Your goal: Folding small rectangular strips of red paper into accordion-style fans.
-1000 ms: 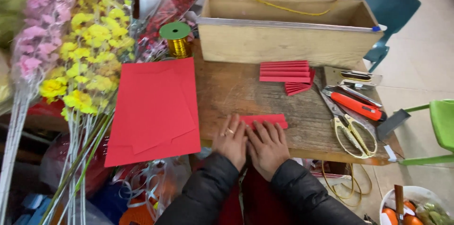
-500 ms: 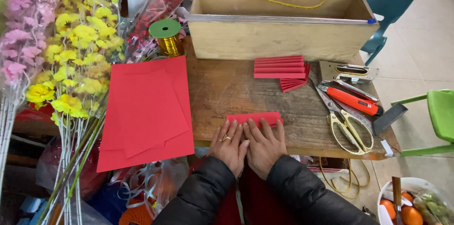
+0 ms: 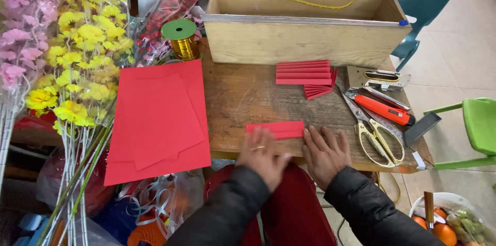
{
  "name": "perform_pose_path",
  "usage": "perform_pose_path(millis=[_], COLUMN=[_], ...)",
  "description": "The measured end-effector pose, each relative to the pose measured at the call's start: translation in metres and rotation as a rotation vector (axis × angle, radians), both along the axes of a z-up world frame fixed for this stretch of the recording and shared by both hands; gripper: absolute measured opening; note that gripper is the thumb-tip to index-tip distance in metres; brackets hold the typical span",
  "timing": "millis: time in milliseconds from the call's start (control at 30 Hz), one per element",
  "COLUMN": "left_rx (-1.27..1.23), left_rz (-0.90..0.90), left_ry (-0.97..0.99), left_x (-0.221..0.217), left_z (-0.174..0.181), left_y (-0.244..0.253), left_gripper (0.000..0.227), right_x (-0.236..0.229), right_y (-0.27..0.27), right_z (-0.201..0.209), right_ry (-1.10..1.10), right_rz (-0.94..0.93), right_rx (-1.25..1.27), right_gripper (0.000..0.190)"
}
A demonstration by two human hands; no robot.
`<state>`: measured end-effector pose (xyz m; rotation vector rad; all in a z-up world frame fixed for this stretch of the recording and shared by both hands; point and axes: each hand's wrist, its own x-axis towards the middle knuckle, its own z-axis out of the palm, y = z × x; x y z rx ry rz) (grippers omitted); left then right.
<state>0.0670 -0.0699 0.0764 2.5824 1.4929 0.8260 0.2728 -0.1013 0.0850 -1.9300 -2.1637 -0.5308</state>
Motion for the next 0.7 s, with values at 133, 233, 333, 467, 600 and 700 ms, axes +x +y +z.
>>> perform_pose_path(millis=[133,233,333,467,600,700], left_rx=[0.045,0.024,0.11,0.003,0.054,0.24], left_rz=[-0.101,-0.166,-0.089,-0.131,-0.134,-0.171], left_ry=[-0.22,-0.19,-0.082,-0.01,0.166,0.201], left_x=[0.068,0.047,0.0,-0.07,-0.089,-0.088], left_z=[-0.025,-0.018,-0.015,-0.018,-0.058,-0.058], left_y=[0.005,0.007,0.007,0.012,0.032,0.042], left_gripper=[0.082,0.087,0.081,0.084,0.088,0.069], right_x=[0.005,0.01,0.004,0.002,0.006,-0.007], right_y=[-0.004,-0.001,0.0,0.0,0.001,-0.025], right_z=[-0.003,-0.009,-0.007,-0.006,-0.011,0.016], right_ry=[-0.029,-0.03,-0.003,0.017,0.088,0.298], right_rz=[0.023,0.022,0.017,-0.009,-0.031,0.035], right_rx=[-0.028,-0.028,0.086,0.018,-0.022,0.061], right_gripper=[0.056,0.057,0.049,0.05,0.052,0.06])
